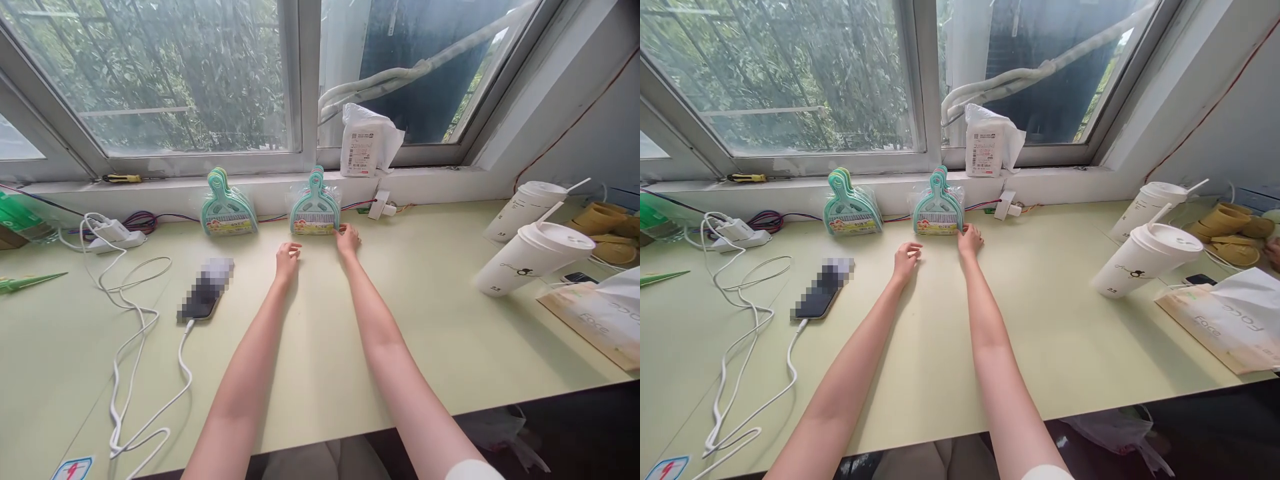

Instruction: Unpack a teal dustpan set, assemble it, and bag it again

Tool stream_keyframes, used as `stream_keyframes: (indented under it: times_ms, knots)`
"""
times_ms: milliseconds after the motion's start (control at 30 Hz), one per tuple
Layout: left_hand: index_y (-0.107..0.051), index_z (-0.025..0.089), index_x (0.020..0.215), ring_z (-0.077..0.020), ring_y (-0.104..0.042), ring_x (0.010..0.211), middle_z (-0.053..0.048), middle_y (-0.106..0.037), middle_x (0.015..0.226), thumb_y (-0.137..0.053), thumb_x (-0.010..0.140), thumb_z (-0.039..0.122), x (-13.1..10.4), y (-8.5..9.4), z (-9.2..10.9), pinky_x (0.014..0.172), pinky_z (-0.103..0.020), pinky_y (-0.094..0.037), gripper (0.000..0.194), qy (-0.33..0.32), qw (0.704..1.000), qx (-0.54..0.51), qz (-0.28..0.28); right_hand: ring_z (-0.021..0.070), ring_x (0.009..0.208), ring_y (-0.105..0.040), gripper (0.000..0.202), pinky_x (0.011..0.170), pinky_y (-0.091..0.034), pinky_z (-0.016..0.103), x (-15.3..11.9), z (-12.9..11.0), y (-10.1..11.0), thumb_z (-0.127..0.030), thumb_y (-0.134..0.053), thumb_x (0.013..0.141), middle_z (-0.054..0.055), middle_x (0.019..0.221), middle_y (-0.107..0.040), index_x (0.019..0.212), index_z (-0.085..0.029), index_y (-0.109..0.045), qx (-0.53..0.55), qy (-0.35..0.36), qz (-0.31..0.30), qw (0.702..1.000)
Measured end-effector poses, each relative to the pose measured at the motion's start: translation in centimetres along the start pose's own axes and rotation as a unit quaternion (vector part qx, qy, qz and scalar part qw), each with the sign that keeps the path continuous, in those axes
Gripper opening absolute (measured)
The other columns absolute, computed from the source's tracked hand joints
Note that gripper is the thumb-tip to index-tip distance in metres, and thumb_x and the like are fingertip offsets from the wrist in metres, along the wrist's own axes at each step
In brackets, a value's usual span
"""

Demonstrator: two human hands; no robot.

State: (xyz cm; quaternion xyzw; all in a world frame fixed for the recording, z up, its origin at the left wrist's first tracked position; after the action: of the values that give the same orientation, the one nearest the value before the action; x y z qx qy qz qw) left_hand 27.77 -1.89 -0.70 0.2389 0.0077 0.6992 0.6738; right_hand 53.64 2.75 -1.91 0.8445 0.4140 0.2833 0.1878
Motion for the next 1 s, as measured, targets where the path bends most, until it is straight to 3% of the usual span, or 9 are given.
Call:
stream_keyframes:
  times_ms: [233,333,433,567,700,867,1000]
  knots:
    - [-0.064,0.017,0.098,-0.0201,-0.061,0.104,-0.012,-0.059,0.116,-0.047,0.079,0.008,-0.3,0.4,0.1,0.086,-0.033,-0.054,0.027,0.013,0.999,0.023,0.020,0.0244,0.105,-0.058,0.012,0.092,-0.039,0.040,-0.1,-0.4,-0.6,-0.022,-0.055,0.087,0.011,0.107,-0.069,0.098,-0.018,-0.060,0.003,0.006,-0.034,0.999]
    - [-0.054,0.018,0.120,-0.0212,-0.054,0.118,-0.015,-0.050,0.132,-0.051,0.084,0.013,-0.2,3.0,-0.3,0.097,-0.034,-0.049,0.036,0.039,0.991,0.021,0.123,0.0214,0.096,-0.064,0.019,0.089,-0.043,0.035,-0.6,-1.0,-0.8,-0.018,-0.052,0.089,0.011,0.104,-0.071,0.107,-0.018,-0.058,0.057,0.012,-0.053,0.997]
    - [-0.043,0.019,0.132,-0.0224,-0.050,0.126,-0.016,-0.045,0.141,-0.063,0.085,0.028,-0.3,5.2,-2.1,0.105,-0.036,-0.043,0.052,0.106,0.971,-0.082,0.198,0.0185,0.094,-0.067,0.023,0.086,-0.047,0.030,-1.6,-2.6,-1.7,-0.023,-0.053,0.089,0.009,0.102,-0.073,0.110,-0.018,-0.060,0.142,0.062,-0.115,0.981]
    - [-0.060,0.017,0.110,-0.0259,-0.062,0.113,-0.012,-0.067,0.111,-0.072,0.079,0.028,0.2,4.5,-4.4,0.102,-0.040,-0.047,0.035,0.178,0.930,-0.288,0.142,0.0185,0.098,-0.068,0.032,0.090,-0.050,0.032,-3.2,-4.1,-3.6,-0.041,-0.049,0.092,0.005,0.101,-0.074,0.108,-0.020,-0.069,0.178,0.103,-0.227,0.952]
    - [-0.067,0.017,0.096,-0.0257,-0.067,0.102,-0.010,-0.071,0.093,-0.071,0.078,0.022,-0.1,4.6,-4.9,0.096,-0.042,-0.053,0.020,0.201,0.880,-0.402,0.150,0.0199,0.114,-0.062,0.042,0.101,-0.046,0.036,-2.9,-3.9,-3.4,-0.040,-0.034,0.098,0.004,0.115,-0.071,0.114,-0.023,-0.070,0.140,0.088,-0.202,0.965]
    - [-0.065,0.016,0.100,-0.0235,-0.070,0.095,-0.009,-0.072,0.093,-0.057,0.087,0.025,-0.4,4.0,-4.7,0.087,-0.041,-0.057,0.018,0.233,0.817,-0.509,0.136,0.0217,0.127,-0.053,0.039,0.107,-0.041,0.037,-2.8,-4.9,-4.3,-0.030,-0.041,0.096,0.003,0.135,-0.060,0.129,-0.025,-0.062,0.043,0.113,-0.209,0.970]
    - [-0.064,0.015,0.103,-0.0223,-0.071,0.090,-0.009,-0.072,0.094,-0.057,0.086,0.025,-0.4,4.3,-4.7,0.085,-0.040,-0.058,0.021,0.235,0.801,-0.532,0.140,0.0232,0.136,-0.042,0.045,0.111,-0.036,0.041,-2.5,-5.7,-5.1,-0.027,-0.041,0.095,0.004,0.146,-0.049,0.139,-0.024,-0.051,-0.018,0.137,-0.198,0.970]
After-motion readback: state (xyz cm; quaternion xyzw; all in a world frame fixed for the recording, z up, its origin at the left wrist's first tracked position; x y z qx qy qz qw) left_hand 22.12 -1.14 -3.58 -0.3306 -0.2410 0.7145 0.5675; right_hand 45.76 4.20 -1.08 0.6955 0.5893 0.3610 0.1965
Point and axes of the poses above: each hand's wrist, its own x-axis towards the middle knuckle, its own y-axis out of the back of the hand, z = x × y, the point moved 10 cm from there along x, towards the middle knuckle
